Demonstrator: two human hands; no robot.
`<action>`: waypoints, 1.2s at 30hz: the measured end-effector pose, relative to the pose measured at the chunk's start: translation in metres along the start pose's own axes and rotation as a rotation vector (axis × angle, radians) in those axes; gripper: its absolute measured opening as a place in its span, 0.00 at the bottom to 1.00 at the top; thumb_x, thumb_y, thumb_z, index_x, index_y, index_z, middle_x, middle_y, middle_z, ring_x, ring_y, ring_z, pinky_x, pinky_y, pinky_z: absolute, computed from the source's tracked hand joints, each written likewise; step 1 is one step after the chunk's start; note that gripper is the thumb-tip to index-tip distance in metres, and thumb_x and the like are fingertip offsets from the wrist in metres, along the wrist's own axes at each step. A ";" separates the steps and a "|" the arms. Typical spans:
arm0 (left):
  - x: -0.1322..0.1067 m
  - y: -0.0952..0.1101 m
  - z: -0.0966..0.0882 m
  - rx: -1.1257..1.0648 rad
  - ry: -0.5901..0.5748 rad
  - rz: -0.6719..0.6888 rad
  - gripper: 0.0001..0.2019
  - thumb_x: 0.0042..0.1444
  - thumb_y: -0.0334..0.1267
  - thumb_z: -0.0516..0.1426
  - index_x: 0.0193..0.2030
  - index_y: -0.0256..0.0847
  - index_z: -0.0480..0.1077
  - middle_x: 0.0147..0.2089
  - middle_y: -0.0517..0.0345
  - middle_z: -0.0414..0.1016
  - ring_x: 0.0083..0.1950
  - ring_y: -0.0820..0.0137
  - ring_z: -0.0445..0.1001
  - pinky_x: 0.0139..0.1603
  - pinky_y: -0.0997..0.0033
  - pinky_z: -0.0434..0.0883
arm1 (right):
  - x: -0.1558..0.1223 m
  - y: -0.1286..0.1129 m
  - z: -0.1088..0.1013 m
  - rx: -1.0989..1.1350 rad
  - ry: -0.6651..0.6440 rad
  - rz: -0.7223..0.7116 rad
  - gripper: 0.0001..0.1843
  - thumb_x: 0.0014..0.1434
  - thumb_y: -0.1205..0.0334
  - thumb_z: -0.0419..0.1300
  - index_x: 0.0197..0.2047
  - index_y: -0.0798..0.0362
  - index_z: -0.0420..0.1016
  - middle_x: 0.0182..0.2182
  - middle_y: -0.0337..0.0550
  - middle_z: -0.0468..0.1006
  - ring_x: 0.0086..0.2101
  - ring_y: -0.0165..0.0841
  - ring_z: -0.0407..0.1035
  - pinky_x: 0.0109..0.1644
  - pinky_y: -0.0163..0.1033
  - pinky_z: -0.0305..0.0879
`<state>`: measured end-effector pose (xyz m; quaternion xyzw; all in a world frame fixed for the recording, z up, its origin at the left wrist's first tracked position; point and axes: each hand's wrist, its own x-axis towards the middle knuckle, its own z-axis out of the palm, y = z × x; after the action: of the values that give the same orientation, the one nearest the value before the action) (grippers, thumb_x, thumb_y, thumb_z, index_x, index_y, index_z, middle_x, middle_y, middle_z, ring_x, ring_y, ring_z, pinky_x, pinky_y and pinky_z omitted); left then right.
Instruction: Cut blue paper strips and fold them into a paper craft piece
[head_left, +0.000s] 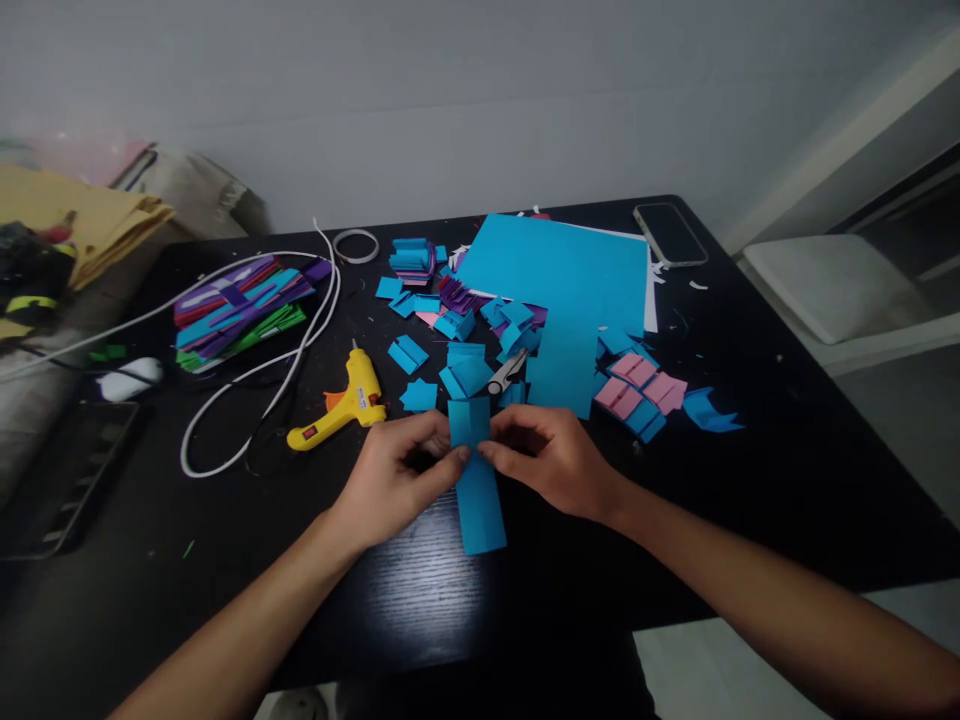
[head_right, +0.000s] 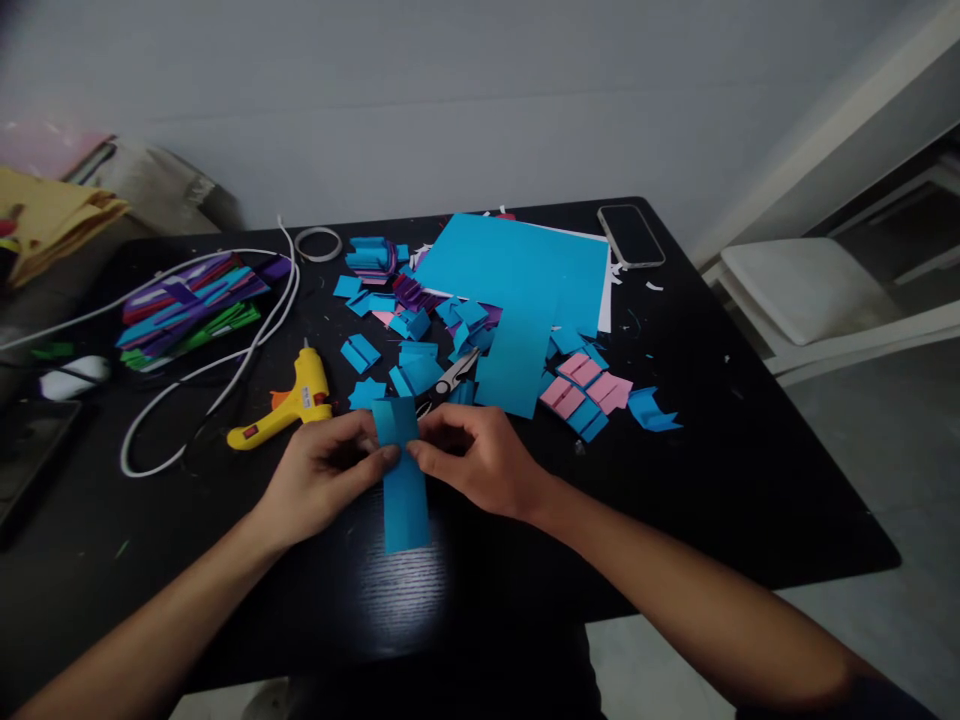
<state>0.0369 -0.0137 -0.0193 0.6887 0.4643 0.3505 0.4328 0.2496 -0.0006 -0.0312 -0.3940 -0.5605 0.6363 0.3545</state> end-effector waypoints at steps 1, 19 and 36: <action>0.000 0.000 -0.001 0.020 -0.012 0.004 0.12 0.61 0.36 0.61 0.27 0.38 0.68 0.24 0.66 0.64 0.26 0.78 0.62 0.27 0.79 0.62 | 0.000 0.000 0.000 -0.005 -0.009 0.004 0.09 0.56 0.59 0.73 0.36 0.54 0.80 0.31 0.38 0.78 0.31 0.30 0.71 0.36 0.35 0.68; 0.004 -0.005 -0.003 -0.080 0.063 -0.069 0.07 0.63 0.40 0.61 0.40 0.38 0.73 0.29 0.62 0.70 0.30 0.73 0.68 0.32 0.74 0.68 | 0.005 0.003 0.004 0.005 0.091 -0.007 0.13 0.53 0.55 0.75 0.34 0.53 0.79 0.30 0.38 0.79 0.31 0.30 0.72 0.36 0.35 0.70; 0.003 -0.005 -0.005 -0.041 -0.109 -0.034 0.13 0.63 0.37 0.58 0.27 0.39 0.65 0.23 0.67 0.59 0.25 0.77 0.58 0.26 0.77 0.58 | 0.004 -0.001 -0.001 0.003 -0.026 0.023 0.14 0.54 0.54 0.75 0.35 0.54 0.80 0.29 0.38 0.78 0.29 0.29 0.70 0.34 0.34 0.68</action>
<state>0.0321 -0.0084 -0.0217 0.6896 0.4446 0.3146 0.4773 0.2488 0.0035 -0.0306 -0.3918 -0.5595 0.6463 0.3403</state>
